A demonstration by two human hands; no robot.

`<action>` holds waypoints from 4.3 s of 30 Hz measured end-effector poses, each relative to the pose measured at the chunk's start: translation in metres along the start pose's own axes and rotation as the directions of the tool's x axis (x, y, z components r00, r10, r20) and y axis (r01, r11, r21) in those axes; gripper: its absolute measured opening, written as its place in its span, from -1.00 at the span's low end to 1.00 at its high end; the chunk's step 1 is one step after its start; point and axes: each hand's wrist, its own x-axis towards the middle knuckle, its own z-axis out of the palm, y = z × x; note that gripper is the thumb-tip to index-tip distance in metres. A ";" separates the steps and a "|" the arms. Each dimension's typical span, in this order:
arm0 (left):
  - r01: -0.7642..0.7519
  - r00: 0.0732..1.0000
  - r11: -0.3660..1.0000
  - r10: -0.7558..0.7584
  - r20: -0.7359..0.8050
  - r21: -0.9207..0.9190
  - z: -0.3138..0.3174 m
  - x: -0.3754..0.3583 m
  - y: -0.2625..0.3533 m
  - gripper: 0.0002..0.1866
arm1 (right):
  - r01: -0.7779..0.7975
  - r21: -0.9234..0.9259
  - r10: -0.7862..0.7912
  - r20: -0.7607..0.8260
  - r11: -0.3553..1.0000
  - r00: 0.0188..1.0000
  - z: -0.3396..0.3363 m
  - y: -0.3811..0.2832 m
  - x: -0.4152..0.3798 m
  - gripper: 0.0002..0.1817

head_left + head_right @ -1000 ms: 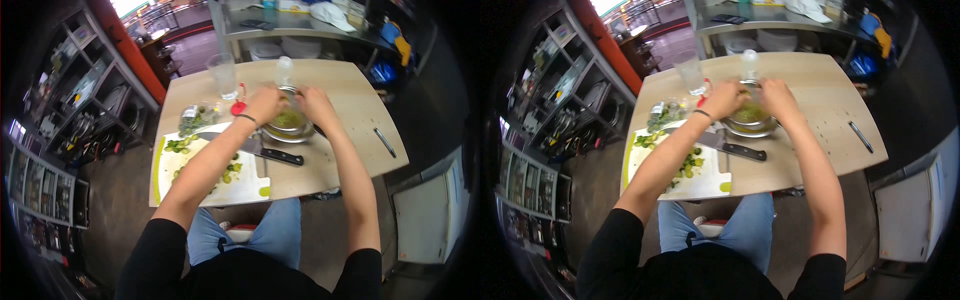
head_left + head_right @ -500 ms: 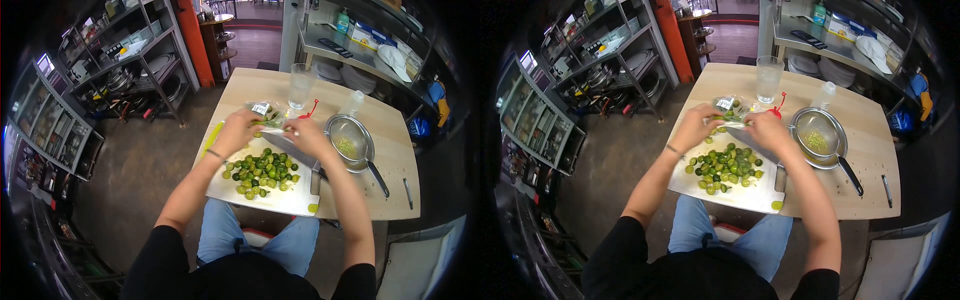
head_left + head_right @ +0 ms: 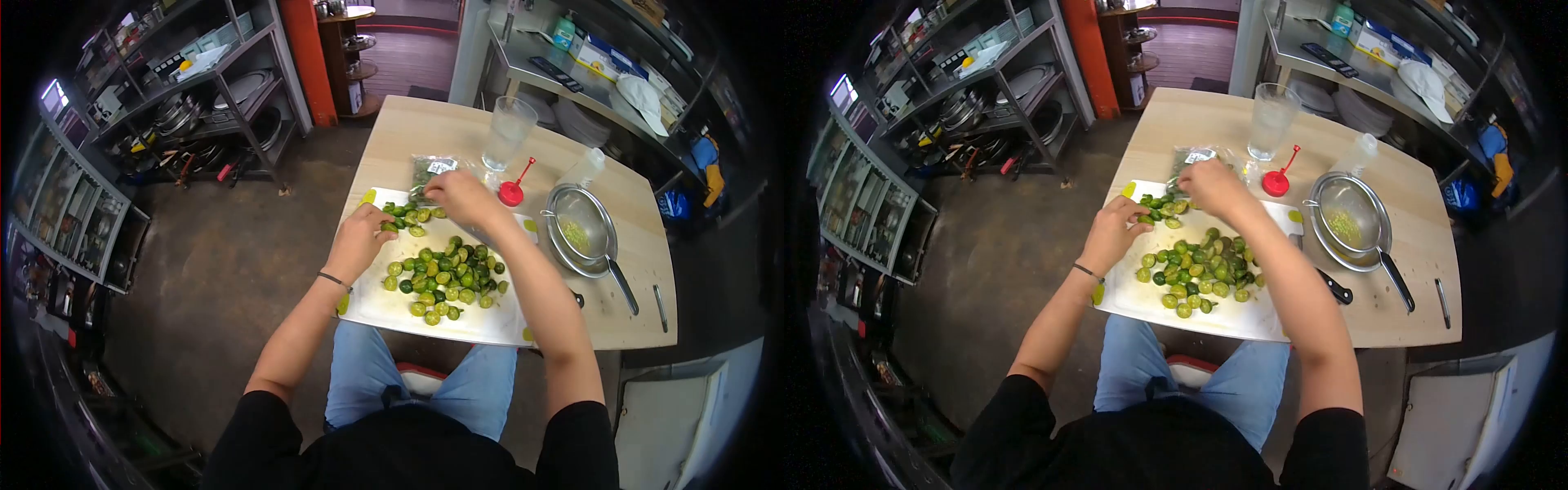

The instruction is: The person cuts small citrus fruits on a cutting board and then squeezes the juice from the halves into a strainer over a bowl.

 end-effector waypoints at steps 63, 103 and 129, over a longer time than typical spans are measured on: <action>-0.549 0.689 0.833 0.403 0.603 0.069 0.098 0.009 0.147 -0.76 | -0.358 -0.250 0.165 -0.565 0.899 0.809 -0.146 0.137 -0.182 -0.84; 0.444 0.896 0.172 -0.059 0.440 -0.880 0.082 0.031 0.160 -0.51 | 0.162 0.132 -0.091 -0.426 0.978 0.900 -0.064 0.023 -0.166 -0.65; -0.278 0.929 0.956 0.292 0.225 -0.094 0.041 0.018 0.100 -0.87 | -0.292 -0.332 0.216 -0.249 0.897 0.944 -0.120 0.155 -0.176 -0.82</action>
